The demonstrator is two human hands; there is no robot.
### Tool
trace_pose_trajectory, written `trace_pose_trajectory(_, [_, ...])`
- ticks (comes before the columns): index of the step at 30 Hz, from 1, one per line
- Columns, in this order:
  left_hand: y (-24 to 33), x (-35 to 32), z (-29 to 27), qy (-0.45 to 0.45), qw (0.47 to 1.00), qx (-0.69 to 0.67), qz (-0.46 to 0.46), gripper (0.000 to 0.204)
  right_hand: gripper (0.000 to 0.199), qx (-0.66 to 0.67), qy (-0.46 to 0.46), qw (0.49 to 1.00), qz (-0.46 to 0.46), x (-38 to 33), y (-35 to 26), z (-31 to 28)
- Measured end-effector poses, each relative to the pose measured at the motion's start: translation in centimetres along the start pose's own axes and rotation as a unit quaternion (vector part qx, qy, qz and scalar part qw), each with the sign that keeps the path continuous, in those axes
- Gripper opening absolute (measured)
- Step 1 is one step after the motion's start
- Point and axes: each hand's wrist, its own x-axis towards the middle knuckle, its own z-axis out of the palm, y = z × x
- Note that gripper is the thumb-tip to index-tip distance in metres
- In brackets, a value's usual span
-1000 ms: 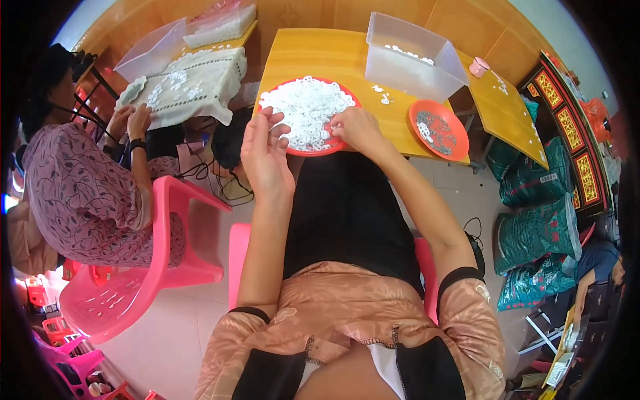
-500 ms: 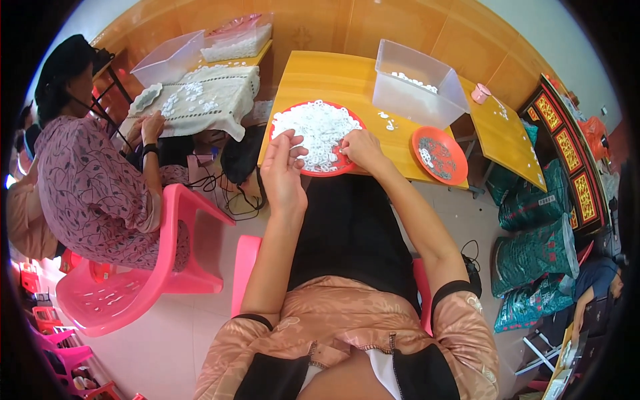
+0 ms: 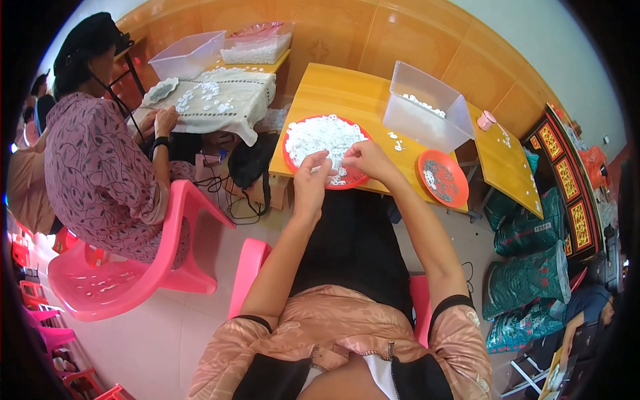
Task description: Sorting and inspecting small white dice-like components from a red plate into a plastic container.
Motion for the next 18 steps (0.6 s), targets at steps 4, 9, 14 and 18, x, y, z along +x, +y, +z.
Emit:
trace_pose_trajectory(4, [0.4, -0.3, 0.7, -0.044, 0.999, -0.012, 0.006, 0.034, 0.018, 0.182, -0.035, 0.983, 0.011, -2.1, -4.7, -1.2])
trace_pose_trajectory(9, [2.1, -0.6, 0.9, -0.057, 0.991, -0.117, -0.015, 0.029, 0.016, 0.209, -0.053, 0.976, 0.005, -3.3, -7.5, -2.2])
trace_pose_trajectory(14, [2.2, -0.3, 0.1, -0.056, 0.986, -0.152, -0.047, 0.025, 0.014, 0.179, -0.056, 0.982, -0.002, -3.0, -8.0, -2.8])
trace_pose_trajectory(18, [2.3, 0.1, -0.2, -0.027, 0.984, -0.163, -0.068, 0.023, 0.02, -0.136, -0.04, 0.99, 0.017, -1.0, -4.6, -3.7])
